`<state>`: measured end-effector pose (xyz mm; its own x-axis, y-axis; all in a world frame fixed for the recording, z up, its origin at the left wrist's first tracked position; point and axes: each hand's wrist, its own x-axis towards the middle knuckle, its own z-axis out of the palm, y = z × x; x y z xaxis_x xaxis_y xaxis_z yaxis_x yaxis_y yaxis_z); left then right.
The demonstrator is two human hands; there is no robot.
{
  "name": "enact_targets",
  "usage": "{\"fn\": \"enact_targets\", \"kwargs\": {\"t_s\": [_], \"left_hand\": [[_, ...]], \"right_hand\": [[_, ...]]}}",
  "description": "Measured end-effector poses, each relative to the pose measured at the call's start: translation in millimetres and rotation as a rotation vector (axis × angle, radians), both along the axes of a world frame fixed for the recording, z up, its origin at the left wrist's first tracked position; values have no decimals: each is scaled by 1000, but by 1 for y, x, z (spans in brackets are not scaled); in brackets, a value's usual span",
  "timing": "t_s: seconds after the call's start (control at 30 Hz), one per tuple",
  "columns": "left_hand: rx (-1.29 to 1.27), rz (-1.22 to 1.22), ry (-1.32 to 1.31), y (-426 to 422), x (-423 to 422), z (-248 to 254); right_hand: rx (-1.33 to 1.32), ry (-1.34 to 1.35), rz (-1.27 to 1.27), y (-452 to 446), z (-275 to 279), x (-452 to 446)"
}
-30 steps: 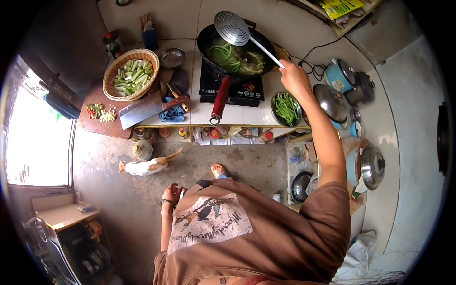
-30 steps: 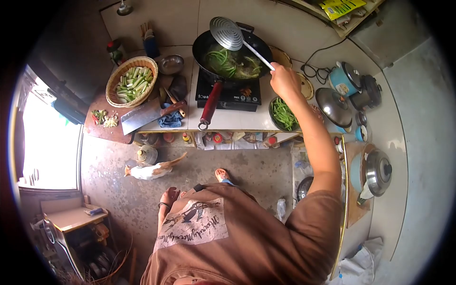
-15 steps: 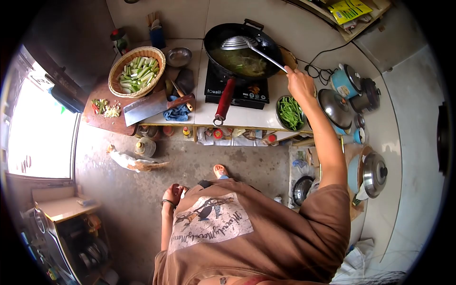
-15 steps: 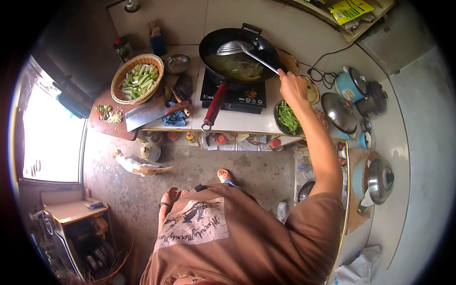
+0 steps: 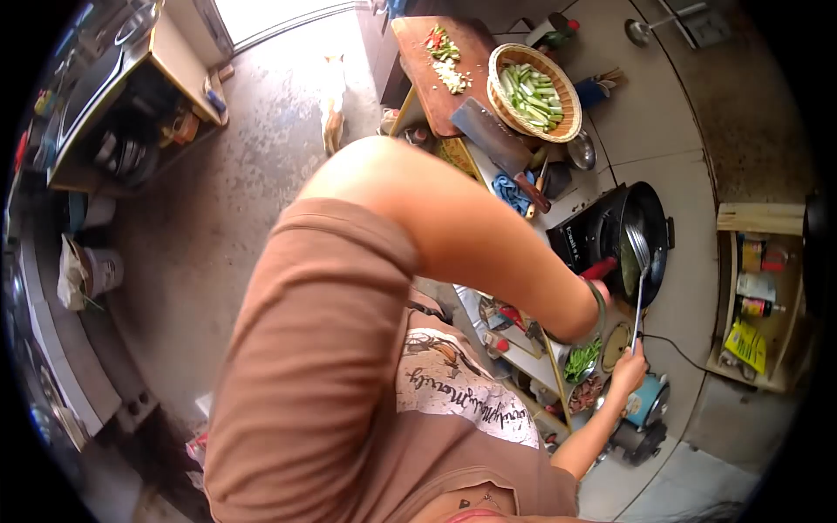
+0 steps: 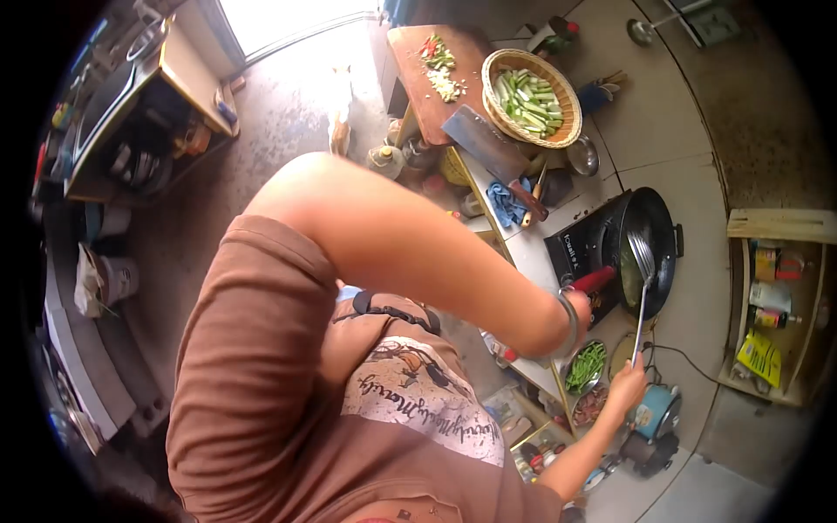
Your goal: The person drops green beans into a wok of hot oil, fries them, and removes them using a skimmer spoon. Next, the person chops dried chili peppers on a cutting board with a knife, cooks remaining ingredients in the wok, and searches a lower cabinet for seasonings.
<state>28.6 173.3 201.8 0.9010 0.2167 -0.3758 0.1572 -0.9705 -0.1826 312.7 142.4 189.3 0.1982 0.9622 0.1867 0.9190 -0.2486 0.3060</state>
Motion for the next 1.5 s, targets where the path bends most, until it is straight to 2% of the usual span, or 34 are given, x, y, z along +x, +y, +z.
{"fn": "enact_targets", "kwargs": {"t_s": [0.07,0.13,0.17,0.27,0.63,0.73,0.83,1.0,1.07,1.2,1.27,1.3,1.33,1.37,1.4,1.43,1.47,1.5], "left_hand": [[-27,-192,-89,-24,58,26],[-68,-312,-187,-48,72,53],[-89,-348,-231,-57,75,61],[-149,-426,-332,-78,75,80],[-180,-590,-400,-97,62,104],[-149,-563,-388,-93,57,99],[-287,-397,-383,-76,55,89],[-338,-294,-361,-58,52,92],[-379,-194,-317,-51,41,82],[-428,-22,-376,-26,-23,67],[-452,168,-608,7,-75,45],[-468,365,-732,13,-120,56],[-500,429,-1092,23,-145,35],[-517,424,-1379,29,-169,35],[-764,604,-1521,20,-195,54],[-959,649,-1815,9,-211,67],[-687,537,-1762,6,-243,78],[-597,430,-1802,-1,-263,89]], "right_hand": [[-63,60,-40,-1,0,-10],[-43,23,38,-6,-6,-24],[-94,57,-31,-4,-6,-36],[-168,107,-123,-1,-5,-56],[-95,131,-33,-11,6,-33],[-59,130,13,-7,-3,-30],[-68,197,64,1,-13,-28],[14,210,134,9,-14,-30],[60,251,173,15,-19,-35],[225,339,312,4,6,-55],[360,441,440,-5,27,-81],[430,542,493,-6,41,-101],[480,628,573,-8,55,-118],[514,941,572,-15,70,-136],[558,1021,749,-19,87,-150],[561,1019,915,-24,108,-161],[604,1076,1063,-24,126,-167],[623,1142,1072,-28,142,-174]]}}
